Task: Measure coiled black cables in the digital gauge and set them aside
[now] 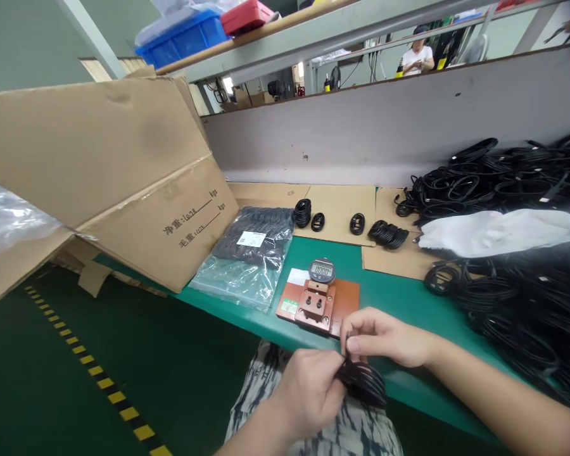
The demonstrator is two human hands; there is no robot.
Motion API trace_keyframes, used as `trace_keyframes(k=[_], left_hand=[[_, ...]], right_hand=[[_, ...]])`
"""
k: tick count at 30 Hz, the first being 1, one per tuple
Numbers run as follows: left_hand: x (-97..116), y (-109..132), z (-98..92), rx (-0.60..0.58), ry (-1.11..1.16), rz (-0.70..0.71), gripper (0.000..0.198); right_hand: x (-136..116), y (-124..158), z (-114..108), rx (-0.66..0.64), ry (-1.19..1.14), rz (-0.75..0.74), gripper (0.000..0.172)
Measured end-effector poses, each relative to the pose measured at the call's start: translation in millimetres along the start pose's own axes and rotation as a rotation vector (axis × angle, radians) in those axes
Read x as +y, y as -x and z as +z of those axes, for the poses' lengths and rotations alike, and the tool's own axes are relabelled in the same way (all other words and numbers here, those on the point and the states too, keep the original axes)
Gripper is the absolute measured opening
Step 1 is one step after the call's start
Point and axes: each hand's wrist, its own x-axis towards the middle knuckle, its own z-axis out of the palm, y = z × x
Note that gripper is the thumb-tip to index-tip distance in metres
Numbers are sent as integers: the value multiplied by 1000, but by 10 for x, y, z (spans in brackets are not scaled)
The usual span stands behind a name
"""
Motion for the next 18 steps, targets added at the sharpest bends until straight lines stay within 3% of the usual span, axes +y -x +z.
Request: trace_keyframes(k=[5,11,15,18], left_hand=[[52,-29,-17,57,249,-129,24],[-82,118,110,217,708,-450,47],[-243,140,105,316,1015,-559,51],[-288,125,64,339,1110,-588,51]], right_hand=[[18,-29,37,10,11,-7,37],[31,-41,156,103,113,60,40],[-2,-14,192,162,445,-147,26],[-15,-7,179,162,693,-291,17]])
